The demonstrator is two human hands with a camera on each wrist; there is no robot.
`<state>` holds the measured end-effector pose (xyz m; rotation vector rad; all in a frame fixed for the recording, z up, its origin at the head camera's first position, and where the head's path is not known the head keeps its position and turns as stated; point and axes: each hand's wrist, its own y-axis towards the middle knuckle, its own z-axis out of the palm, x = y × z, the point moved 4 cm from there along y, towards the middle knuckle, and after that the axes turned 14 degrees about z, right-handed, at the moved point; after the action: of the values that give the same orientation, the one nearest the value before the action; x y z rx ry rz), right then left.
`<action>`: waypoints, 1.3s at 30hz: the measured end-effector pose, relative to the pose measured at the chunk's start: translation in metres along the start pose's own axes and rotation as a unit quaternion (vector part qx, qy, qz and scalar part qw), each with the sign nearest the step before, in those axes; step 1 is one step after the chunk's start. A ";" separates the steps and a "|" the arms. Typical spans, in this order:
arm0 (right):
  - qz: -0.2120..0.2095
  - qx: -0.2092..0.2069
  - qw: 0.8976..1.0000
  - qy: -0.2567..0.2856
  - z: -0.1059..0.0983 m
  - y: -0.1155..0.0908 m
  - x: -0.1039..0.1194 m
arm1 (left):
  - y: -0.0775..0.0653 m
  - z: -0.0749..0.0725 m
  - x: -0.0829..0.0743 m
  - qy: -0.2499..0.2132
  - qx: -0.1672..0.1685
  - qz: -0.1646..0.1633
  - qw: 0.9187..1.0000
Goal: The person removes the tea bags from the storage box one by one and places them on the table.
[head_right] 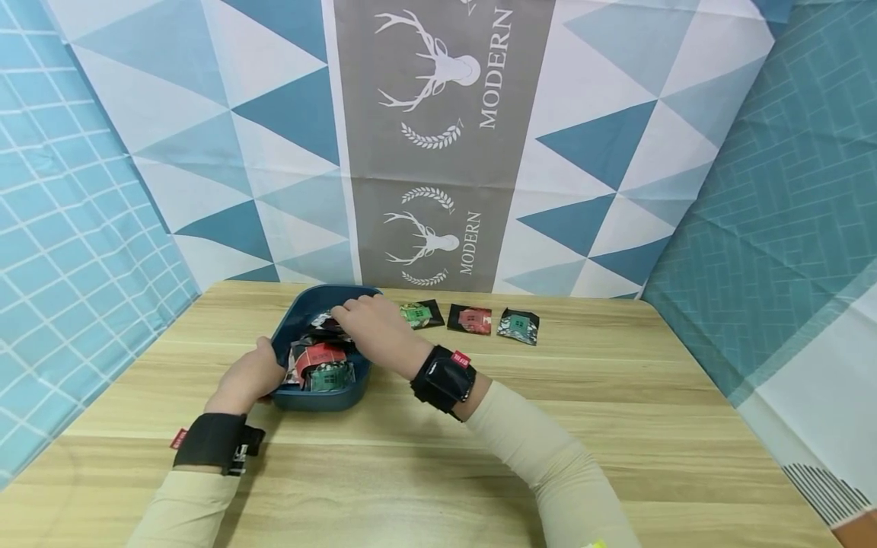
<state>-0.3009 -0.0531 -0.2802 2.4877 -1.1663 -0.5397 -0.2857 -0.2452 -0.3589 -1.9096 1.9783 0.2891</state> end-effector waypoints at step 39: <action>0.121 0.039 0.992 -0.022 0.038 -0.082 -0.145 | 0.001 0.000 -0.001 -0.003 0.000 -0.006 1.000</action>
<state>-0.3507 0.1047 -0.3221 2.3601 -1.5073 -0.4911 -0.2862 -0.2448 -0.3583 -1.9185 1.9619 0.2914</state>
